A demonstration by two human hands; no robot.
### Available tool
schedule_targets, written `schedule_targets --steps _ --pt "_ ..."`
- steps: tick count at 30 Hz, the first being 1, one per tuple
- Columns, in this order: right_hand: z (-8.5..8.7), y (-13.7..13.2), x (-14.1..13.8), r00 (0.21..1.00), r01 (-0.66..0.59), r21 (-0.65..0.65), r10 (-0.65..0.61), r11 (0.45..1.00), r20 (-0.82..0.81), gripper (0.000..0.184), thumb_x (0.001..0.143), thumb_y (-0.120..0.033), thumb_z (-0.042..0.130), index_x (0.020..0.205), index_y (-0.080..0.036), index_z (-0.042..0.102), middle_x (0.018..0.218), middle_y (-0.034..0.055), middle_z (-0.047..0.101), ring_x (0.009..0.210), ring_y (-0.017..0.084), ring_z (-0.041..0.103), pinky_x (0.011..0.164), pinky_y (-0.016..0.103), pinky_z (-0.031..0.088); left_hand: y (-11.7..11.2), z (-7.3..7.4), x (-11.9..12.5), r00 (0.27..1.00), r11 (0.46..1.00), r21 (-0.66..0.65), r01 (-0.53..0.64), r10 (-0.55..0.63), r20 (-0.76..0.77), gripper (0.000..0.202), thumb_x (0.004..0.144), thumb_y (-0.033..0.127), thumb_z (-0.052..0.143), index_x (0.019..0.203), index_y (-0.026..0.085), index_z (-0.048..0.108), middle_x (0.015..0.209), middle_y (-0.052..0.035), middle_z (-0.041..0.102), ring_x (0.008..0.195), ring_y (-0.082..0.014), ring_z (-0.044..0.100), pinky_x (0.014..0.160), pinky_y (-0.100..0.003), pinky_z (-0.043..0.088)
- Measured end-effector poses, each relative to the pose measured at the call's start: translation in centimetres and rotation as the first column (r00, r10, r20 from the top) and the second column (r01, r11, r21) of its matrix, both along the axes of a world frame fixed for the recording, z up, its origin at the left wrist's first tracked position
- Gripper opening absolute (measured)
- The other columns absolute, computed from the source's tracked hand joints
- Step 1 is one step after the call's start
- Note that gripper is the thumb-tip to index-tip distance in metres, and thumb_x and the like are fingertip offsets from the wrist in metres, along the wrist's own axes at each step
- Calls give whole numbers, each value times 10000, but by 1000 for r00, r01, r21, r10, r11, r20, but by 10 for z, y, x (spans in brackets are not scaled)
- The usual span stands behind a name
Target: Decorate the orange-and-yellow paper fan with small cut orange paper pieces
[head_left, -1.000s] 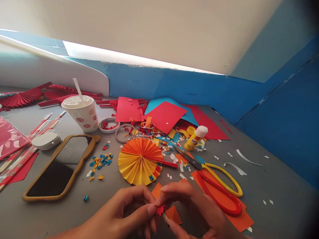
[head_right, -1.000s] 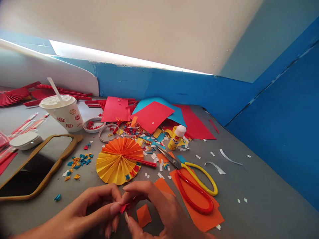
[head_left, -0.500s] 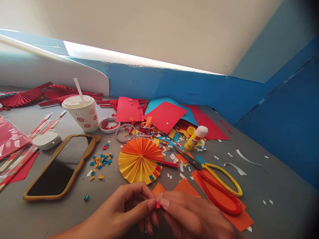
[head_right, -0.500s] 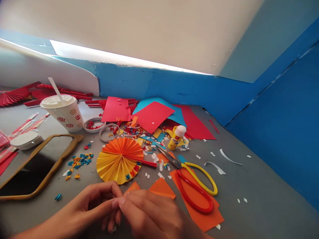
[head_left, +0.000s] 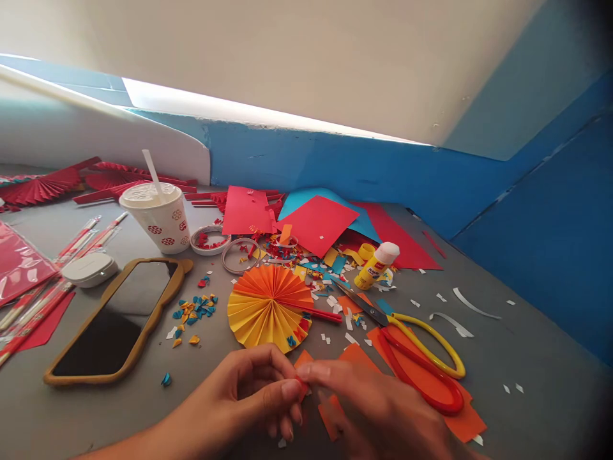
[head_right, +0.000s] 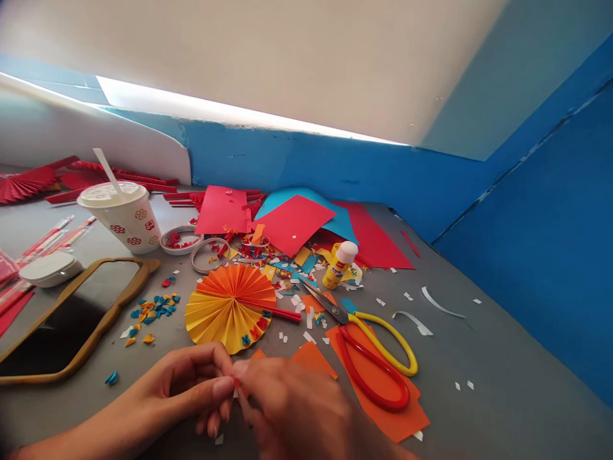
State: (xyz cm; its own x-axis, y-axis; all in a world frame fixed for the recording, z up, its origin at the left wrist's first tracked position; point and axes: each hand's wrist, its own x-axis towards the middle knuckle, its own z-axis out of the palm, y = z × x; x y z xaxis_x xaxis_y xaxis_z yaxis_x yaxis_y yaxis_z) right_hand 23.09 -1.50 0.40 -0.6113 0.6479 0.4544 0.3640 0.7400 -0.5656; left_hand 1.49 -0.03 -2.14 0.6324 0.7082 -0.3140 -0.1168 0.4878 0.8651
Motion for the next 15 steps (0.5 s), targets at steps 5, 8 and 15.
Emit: schedule_targets --steps 5,8,15 --pt "-8 1 -4 995 100 -371 -90 923 44 199 984 -270 396 959 -217 586 830 24 695 712 134 682 649 206 557 -3 3 0 998 995 82 54 -51 -44 297 892 417 605 864 123 571 760 -10 617 655 -95 571 633 -210 436" --pt "-8 0 -8 995 68 -473 -21 879 102 240 993 -300 377 891 -212 576 824 23 662 723 132 654 626 200 528 -6 4 -1 995 990 106 88 -83 -51 295 907 420 581 863 129 568 744 6 581 690 -96 543 661 -205 427" --pt "-17 -7 -13 992 104 -422 -67 901 103 205 980 -264 388 851 -229 543 752 -2 640 690 136 655 613 199 518 -8 2 -1 990 985 116 126 -118 -78 309 900 437 583 910 128 584 792 -19 588 708 -117 556 670 -233 442"
